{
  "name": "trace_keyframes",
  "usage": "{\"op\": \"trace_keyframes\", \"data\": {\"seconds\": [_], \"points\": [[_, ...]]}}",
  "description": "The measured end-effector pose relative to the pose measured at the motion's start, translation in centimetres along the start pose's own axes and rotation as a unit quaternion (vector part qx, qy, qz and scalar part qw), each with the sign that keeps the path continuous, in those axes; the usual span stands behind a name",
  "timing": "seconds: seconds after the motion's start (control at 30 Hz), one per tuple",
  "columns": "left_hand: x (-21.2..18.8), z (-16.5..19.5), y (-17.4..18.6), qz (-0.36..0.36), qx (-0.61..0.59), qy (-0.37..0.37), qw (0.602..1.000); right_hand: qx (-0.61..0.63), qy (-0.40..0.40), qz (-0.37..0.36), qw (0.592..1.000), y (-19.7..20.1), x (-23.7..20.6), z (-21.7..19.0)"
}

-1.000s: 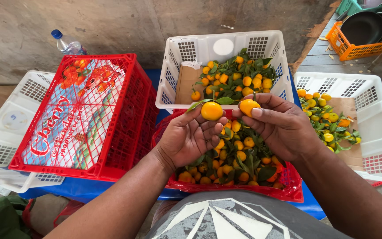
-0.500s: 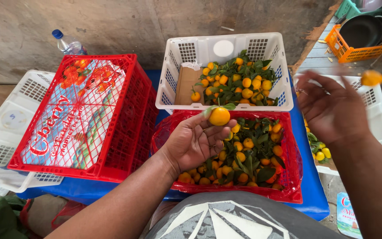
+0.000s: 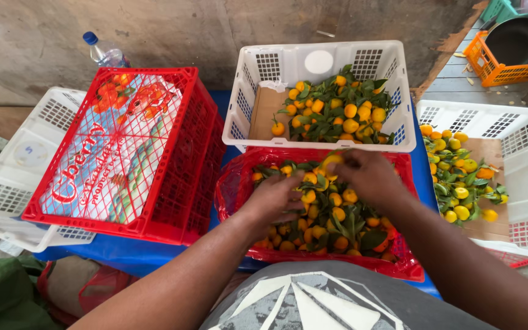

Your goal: The person picks small citrus fruits from a red bag, removes leaves and stems by hand, and places the cleaned fruit into a white crate. The process is repeated continuously throughout the clip.

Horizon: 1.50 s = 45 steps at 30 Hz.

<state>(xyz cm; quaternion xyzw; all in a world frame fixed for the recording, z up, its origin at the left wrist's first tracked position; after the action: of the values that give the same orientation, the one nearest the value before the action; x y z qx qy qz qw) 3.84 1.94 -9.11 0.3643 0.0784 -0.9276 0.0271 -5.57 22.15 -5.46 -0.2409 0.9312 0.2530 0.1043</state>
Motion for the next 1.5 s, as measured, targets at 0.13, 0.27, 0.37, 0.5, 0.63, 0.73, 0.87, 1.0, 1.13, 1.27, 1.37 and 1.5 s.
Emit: {"op": "trace_keyframes", "data": {"seconds": [0.13,0.27,0.37,0.5,0.63,0.73,0.87,1.0,1.13,1.27,1.37,1.5], "points": [[1.5,-4.0,4.0,0.013,0.189,-0.093,0.977,0.229,-0.073,0.021,0.970,2.9,4.1,3.4],[1.1,-5.7,6.5,0.114,0.509,-0.153,0.839,0.474,-0.091,0.054,0.874,5.4,7.0,5.4],[0.5,-5.7,6.3,0.100,0.581,-0.127,0.798,0.502,-0.141,0.079,0.849,5.7,7.5,6.2],[0.1,-4.7,5.1,0.085,0.652,-0.074,0.750,0.395,-0.056,-0.016,0.917,3.2,6.3,6.9],[0.3,-4.3,3.6,0.036,0.715,-0.002,0.698,0.226,-0.112,-0.073,0.965,-1.2,3.0,8.5],[0.8,-3.9,3.1,0.015,0.725,0.008,0.689,0.166,-0.138,-0.107,0.970,-2.9,1.5,9.0],[1.9,-3.5,2.9,0.002,0.727,0.002,0.687,0.039,-0.124,-0.054,0.990,-1.5,1.8,9.1],[3.0,-3.1,3.6,0.008,0.707,-0.019,0.707,-0.125,-0.024,0.062,0.990,3.6,6.2,7.9],[3.8,-1.8,5.0,0.033,0.599,-0.041,0.799,-0.183,0.042,0.116,0.975,7.7,11.9,5.0],[4.9,-0.4,5.7,-0.040,0.170,0.001,0.985,-0.073,0.044,-0.074,0.994,5.6,14.1,1.3],[6.1,1.2,5.0,-0.134,-0.131,0.008,0.982,0.020,0.031,-0.274,0.961,2.2,11.9,-0.9],[6.6,3.6,3.3,-0.209,-0.260,-0.004,0.943,0.093,0.131,-0.278,0.947,-1.1,8.6,-3.3]]}}
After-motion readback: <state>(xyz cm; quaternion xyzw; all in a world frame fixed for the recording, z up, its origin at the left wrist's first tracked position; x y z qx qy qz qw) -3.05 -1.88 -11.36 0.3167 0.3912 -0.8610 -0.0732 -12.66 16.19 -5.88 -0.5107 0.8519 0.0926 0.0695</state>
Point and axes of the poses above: each hand's wrist, its own x-axis towards the middle knuckle, its own y-axis out of the back of the hand, z = x × y, the point moved 3 cm from there along x, towards the middle knuckle, and after that the axes turned 7 degrees about -z, right-handed, at the moved point
